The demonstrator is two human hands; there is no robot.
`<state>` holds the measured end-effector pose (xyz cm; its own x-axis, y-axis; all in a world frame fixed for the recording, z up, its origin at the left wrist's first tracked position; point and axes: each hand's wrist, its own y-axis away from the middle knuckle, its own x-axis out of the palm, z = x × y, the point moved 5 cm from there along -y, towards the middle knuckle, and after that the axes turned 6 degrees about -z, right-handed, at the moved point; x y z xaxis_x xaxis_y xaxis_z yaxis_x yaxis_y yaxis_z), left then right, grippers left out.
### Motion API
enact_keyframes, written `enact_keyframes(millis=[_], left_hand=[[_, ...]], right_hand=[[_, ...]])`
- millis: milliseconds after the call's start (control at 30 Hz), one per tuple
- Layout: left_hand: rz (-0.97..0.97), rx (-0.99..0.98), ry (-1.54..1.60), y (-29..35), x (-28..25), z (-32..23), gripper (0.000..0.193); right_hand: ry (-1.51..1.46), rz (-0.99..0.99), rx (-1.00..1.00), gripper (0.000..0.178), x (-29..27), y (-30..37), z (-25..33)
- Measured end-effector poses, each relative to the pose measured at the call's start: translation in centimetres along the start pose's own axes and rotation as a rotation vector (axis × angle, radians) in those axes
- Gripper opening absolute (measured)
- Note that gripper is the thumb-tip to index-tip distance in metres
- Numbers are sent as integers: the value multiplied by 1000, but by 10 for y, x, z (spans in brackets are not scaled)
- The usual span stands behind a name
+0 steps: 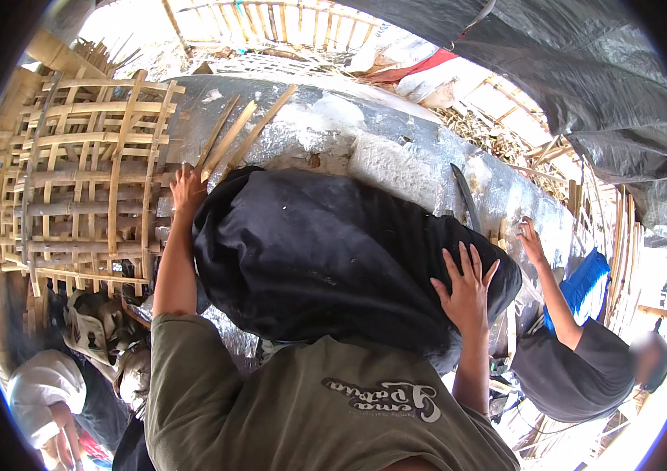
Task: The person uses a curved blade to shave and shape thin bamboo strips. They hold the strips with one hand and carefully remove material with the blade, occasionally inspecting the edges. The person works on multiple strips, placing finished pieces aside.
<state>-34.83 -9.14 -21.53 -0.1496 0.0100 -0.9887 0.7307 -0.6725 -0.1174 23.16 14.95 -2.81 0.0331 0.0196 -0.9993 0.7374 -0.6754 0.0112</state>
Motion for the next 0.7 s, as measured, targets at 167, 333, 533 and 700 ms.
enact_keyframes(millis=[167, 333, 533, 700], left_hand=[[-136, 185, 58, -10, -5, -18, 38], [38, 229, 72, -16, 14, -34, 25], [158, 180, 141, -21, 27, -37, 20], [43, 83, 328, -43, -13, -51, 25]], right_hand=[[-65, -29, -79, 62, -1, 9, 16], [-143, -65, -40, 63, -9, 5, 17], [-159, -103, -39, 57, -9, 3, 16], [-116, -105, -9, 54, -8, 13, 4]])
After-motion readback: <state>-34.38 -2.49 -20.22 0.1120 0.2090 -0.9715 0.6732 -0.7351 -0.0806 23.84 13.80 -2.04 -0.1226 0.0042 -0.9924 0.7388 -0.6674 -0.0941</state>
